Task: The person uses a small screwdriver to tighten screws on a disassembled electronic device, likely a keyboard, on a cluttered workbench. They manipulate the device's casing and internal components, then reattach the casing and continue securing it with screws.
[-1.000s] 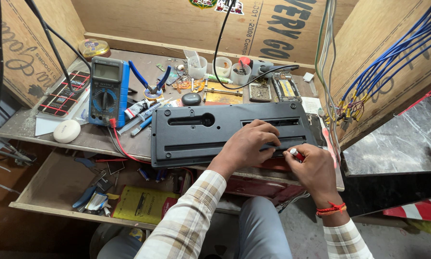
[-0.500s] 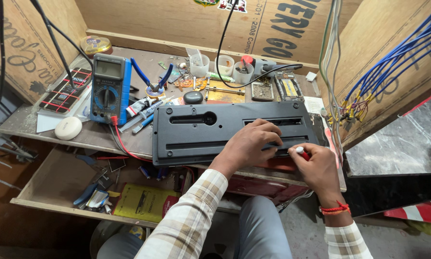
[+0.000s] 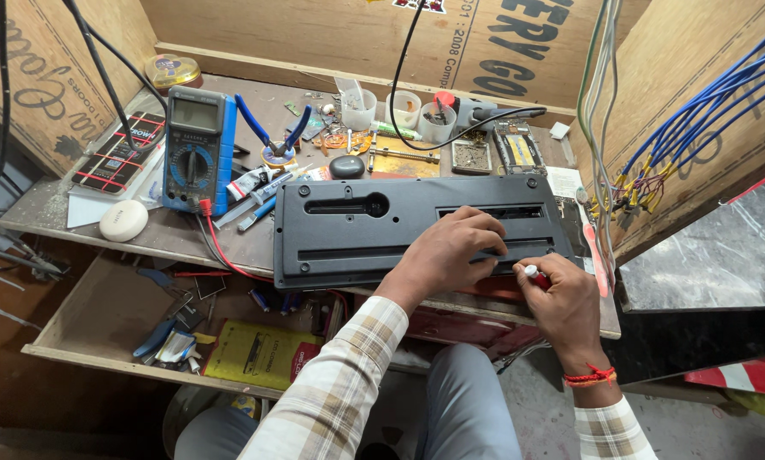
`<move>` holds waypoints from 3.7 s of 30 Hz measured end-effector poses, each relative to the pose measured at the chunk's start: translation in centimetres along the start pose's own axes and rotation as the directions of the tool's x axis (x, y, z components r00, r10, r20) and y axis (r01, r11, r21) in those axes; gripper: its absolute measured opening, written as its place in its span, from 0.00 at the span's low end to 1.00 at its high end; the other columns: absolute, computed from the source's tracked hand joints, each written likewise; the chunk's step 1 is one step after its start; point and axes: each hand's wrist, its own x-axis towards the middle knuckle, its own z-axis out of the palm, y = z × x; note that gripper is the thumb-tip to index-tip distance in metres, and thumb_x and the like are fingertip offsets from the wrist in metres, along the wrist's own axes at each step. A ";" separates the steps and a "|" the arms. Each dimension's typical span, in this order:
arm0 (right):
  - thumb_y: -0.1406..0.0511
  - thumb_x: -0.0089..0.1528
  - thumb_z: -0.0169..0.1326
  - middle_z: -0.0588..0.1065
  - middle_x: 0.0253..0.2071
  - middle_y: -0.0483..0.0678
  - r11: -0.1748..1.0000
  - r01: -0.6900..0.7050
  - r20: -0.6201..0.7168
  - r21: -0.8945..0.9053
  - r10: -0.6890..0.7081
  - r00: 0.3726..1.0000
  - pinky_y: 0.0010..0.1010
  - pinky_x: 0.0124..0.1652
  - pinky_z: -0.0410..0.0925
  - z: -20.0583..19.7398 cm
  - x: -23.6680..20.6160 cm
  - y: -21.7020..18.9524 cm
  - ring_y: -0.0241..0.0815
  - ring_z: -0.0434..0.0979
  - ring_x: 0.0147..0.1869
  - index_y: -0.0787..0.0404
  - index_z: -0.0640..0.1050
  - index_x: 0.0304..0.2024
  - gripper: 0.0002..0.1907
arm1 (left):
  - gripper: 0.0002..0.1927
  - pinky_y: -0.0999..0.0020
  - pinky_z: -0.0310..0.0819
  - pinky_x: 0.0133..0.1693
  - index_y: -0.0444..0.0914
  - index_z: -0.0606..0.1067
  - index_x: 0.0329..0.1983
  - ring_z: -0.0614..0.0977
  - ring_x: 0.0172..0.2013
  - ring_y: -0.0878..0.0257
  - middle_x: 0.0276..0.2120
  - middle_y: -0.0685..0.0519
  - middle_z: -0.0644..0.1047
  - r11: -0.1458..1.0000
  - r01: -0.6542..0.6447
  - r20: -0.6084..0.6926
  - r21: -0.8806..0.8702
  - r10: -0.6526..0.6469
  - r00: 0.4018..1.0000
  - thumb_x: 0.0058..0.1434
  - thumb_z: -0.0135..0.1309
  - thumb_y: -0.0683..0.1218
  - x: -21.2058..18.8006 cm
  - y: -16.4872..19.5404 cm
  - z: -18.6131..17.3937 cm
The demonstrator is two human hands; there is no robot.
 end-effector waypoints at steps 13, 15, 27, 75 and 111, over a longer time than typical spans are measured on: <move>0.66 0.60 0.62 0.80 0.33 0.53 0.994 0.020 0.058 -0.107 -0.014 0.998 0.38 0.35 0.71 -0.4 0.6 -0.3 0.50 0.80 0.34 0.63 0.83 0.36 0.06 | 0.10 0.61 0.71 0.60 0.42 0.83 0.39 0.77 0.56 0.56 0.49 0.55 0.81 1.000 0.025 0.008 -0.004 -0.025 1.000 0.53 0.63 0.44 0.0 0.1 -0.1; 0.65 0.60 0.62 0.81 0.33 0.53 0.996 -0.002 0.044 -0.094 0.006 0.999 0.36 0.35 0.71 -0.4 0.6 -0.3 0.49 0.81 0.34 0.63 0.84 0.36 0.07 | 0.10 0.61 0.71 0.60 0.42 0.83 0.39 0.77 0.57 0.56 0.49 0.55 0.81 1.000 0.026 0.005 -0.010 -0.026 1.000 0.53 0.63 0.44 -0.1 0.1 -0.1; 0.64 0.57 0.67 0.81 0.30 0.53 0.990 -0.137 0.050 -0.016 0.137 0.989 0.32 0.32 0.71 -0.3 0.8 -0.1 0.41 0.81 0.29 0.63 0.84 0.38 0.10 | 0.10 0.62 0.71 0.60 0.42 0.83 0.39 0.77 0.57 0.56 0.49 0.56 0.81 1.000 0.022 0.008 -0.001 -0.022 1.000 0.53 0.63 0.44 -0.3 -0.1 -0.1; 0.75 0.73 0.47 0.75 0.49 0.60 0.758 0.119 -0.208 0.641 0.022 0.978 0.33 0.52 0.77 -0.9 2.5 -0.1 0.49 0.83 0.49 0.63 0.58 0.59 0.16 | 0.09 0.62 0.71 0.59 0.43 0.83 0.39 0.77 0.55 0.57 0.49 0.56 0.80 0.999 0.040 0.020 0.004 -0.040 0.999 0.54 0.62 0.44 0.4 1.5 -1.1; 0.80 0.66 0.58 0.77 0.47 0.57 0.816 0.212 -0.251 0.538 -0.085 0.964 0.31 0.51 0.79 -0.9 2.6 -0.1 0.42 0.82 0.50 0.69 0.71 0.49 0.12 | 0.09 0.63 0.71 0.60 0.42 0.84 0.38 0.77 0.55 0.57 0.49 0.57 0.80 0.999 0.033 0.024 0.000 -0.033 0.999 0.53 0.63 0.42 0.2 0.8 -0.7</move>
